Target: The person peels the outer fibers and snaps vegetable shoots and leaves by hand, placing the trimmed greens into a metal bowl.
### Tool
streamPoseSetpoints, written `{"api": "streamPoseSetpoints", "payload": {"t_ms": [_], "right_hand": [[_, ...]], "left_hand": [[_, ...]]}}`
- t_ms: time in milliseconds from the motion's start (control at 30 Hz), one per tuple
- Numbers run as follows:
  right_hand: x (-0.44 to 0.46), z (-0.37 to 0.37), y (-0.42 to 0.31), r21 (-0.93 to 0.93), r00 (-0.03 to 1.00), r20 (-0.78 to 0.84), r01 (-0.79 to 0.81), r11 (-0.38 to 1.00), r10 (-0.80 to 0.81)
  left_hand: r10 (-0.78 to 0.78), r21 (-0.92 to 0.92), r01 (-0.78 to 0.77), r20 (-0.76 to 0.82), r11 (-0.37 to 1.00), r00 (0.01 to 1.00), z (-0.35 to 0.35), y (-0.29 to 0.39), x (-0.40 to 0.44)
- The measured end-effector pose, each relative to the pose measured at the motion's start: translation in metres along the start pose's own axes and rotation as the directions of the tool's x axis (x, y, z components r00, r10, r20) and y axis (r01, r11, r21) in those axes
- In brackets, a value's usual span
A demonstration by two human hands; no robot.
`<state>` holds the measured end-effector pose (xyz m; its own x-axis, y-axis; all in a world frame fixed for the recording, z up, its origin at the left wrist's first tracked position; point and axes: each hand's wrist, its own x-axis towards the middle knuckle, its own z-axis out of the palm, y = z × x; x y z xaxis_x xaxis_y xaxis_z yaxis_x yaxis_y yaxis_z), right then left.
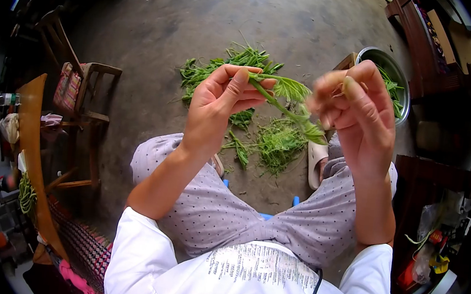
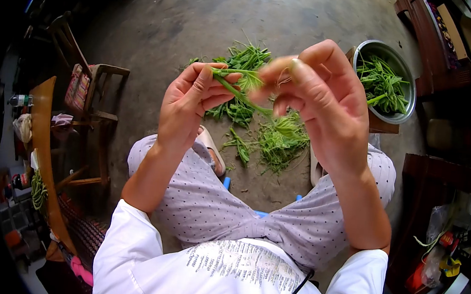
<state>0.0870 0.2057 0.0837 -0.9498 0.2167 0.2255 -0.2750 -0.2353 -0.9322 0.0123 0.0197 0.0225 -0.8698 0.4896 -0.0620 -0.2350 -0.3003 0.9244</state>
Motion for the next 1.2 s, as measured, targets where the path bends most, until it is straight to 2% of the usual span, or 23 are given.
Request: {"api": "streamPoseSetpoints", "payload": {"t_ms": [67,133,167,200,267,300,333,400,433,500,533,600,733,800,1133,1200], "right_hand": [[0.002,-0.018,0.005,0.338,0.969,0.227,-0.17,0.926,0.095],[0.0,-0.013,0.008,0.311,0.978,0.19,-0.146,0.939,0.089],[-0.003,-0.007,0.009,0.06,0.965,0.204,-0.181,0.982,0.165],[-0.006,-0.002,0.01,-0.193,0.95,0.198,-0.203,0.96,0.241],[-0.013,0.006,0.024,-0.469,0.982,0.071,-0.121,0.875,0.174],[-0.013,0.012,0.023,-0.588,0.998,0.042,-0.019,0.808,0.054],[-0.013,0.013,0.024,-0.589,0.998,0.038,-0.021,0.808,0.054],[-0.014,0.015,0.027,-0.704,0.999,0.014,0.044,0.709,-0.048],[-0.013,0.015,0.031,-0.704,0.999,0.013,0.045,0.708,-0.051],[-0.013,0.014,0.041,-0.465,0.998,-0.059,-0.005,0.885,-0.025],[-0.012,0.015,0.043,-0.465,0.998,-0.06,-0.005,0.885,-0.026],[-0.011,0.016,0.044,-0.264,0.992,-0.098,-0.108,0.958,0.085],[-0.011,0.015,0.042,-0.291,0.992,-0.074,-0.115,0.95,0.097],[-0.012,0.017,0.041,-0.311,0.993,-0.075,-0.115,0.943,0.096],[-0.014,0.022,0.044,-0.326,0.992,-0.104,-0.104,0.94,0.073],[-0.014,0.023,0.042,-0.373,0.99,-0.11,-0.119,0.92,0.084]], "left_hand": [[0.005,-0.02,-0.005,0.024,1.0,1.0,-0.001,-0.001,0.001],[0.021,-0.004,-0.021,0.025,1.0,0.999,0.002,-0.001,-0.001],[0.019,-0.006,-0.019,0.026,1.0,0.999,0.003,-0.001,-0.001],[0.045,-0.012,-0.044,0.043,0.999,0.998,0.005,-0.001,-0.002],[0.066,-0.016,-0.065,0.062,0.998,0.996,0.009,-0.003,-0.005],[0.119,-0.005,-0.119,0.07,0.993,0.99,0.011,-0.005,-0.007],[0.174,0.006,-0.174,0.079,0.985,0.982,0.013,-0.007,-0.008],[0.191,0.022,-0.194,0.097,0.981,0.977,0.015,-0.007,-0.009],[0.21,-0.005,-0.211,0.095,0.978,0.973,0.018,-0.007,-0.009],[0.237,-0.023,-0.235,0.092,0.972,0.967,0.019,-0.008,-0.009],[0.237,-0.023,-0.236,0.094,0.972,0.967,0.019,-0.008,-0.009],[0.251,0.008,-0.254,0.107,0.967,0.962,0.019,-0.007,-0.01],[0.288,0.052,-0.294,0.095,0.954,0.953,0.021,-0.008,-0.012],[0.325,0.146,-0.334,0.086,0.931,0.942,0.021,-0.008,-0.013],[0.327,0.269,-0.329,0.056,0.905,0.943,0.02,-0.018,-0.017],[0.391,0.302,-0.379,0.022,0.875,0.92,0.027,-0.017,-0.017]]}}
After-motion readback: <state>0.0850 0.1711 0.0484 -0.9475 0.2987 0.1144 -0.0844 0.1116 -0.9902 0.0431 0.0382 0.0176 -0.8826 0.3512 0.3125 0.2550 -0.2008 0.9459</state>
